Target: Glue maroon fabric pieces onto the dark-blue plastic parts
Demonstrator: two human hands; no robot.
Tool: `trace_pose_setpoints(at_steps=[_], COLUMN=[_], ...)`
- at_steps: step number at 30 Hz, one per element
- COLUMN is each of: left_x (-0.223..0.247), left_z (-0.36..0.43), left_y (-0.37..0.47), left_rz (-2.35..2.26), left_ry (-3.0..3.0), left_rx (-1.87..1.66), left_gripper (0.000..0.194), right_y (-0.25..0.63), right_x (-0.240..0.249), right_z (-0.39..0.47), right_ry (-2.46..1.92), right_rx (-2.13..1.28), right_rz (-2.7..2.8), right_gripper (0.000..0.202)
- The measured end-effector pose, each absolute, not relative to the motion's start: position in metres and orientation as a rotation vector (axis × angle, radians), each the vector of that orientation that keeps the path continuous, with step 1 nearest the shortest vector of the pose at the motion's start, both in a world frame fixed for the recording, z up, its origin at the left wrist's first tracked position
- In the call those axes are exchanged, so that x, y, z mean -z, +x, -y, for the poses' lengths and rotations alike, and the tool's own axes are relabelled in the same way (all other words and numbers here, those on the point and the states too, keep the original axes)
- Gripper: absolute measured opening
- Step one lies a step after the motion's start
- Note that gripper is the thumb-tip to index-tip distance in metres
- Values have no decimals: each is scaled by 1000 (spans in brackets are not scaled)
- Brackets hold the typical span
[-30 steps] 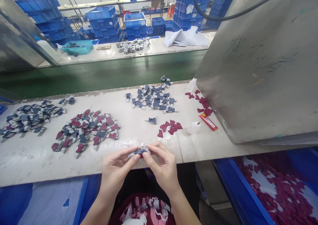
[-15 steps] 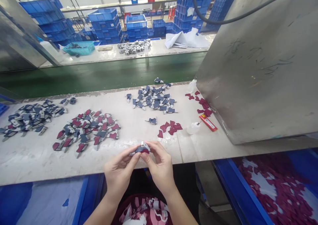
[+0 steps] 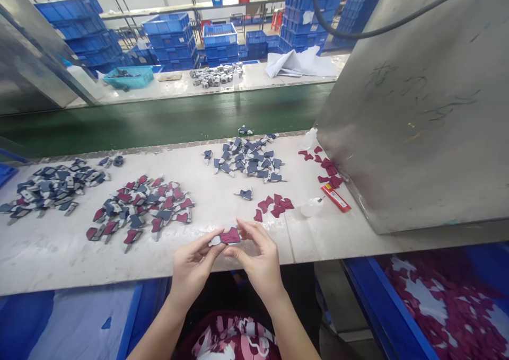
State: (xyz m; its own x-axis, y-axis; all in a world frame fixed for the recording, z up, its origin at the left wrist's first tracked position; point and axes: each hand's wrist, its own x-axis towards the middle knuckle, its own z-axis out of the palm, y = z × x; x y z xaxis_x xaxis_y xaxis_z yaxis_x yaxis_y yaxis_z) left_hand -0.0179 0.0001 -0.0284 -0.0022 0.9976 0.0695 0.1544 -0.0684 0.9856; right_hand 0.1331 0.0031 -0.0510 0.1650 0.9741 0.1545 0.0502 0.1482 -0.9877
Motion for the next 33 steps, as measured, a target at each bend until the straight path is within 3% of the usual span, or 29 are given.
trace_pose_setpoints(at_steps=[2, 4, 7, 18, 33], left_x=[26, 22, 17, 18, 15], left_z=[0, 0, -1, -2, -10], left_y=[-17, -16, -18, -19, -31], left_rz=[-1286, -1261, -1221, -1141, -1134], left_ry=[1226, 1142, 1071, 892, 976], left_rx=[-1131, -1095, -1061, -1015, -844], left_gripper=[27, 31, 33, 33, 42], right_y=[137, 141, 145, 143, 141], right_x=[49, 45, 42, 50, 53], right_z=[-3, -5, -9, -12, -17], right_ry=[-1182, -1123, -1052, -1055, -925], right_rx=[-629, -370, -217, -150, -334], right_rz=[1377, 1543, 1695, 1885, 1824], right_gripper=[44, 32, 20, 30, 10])
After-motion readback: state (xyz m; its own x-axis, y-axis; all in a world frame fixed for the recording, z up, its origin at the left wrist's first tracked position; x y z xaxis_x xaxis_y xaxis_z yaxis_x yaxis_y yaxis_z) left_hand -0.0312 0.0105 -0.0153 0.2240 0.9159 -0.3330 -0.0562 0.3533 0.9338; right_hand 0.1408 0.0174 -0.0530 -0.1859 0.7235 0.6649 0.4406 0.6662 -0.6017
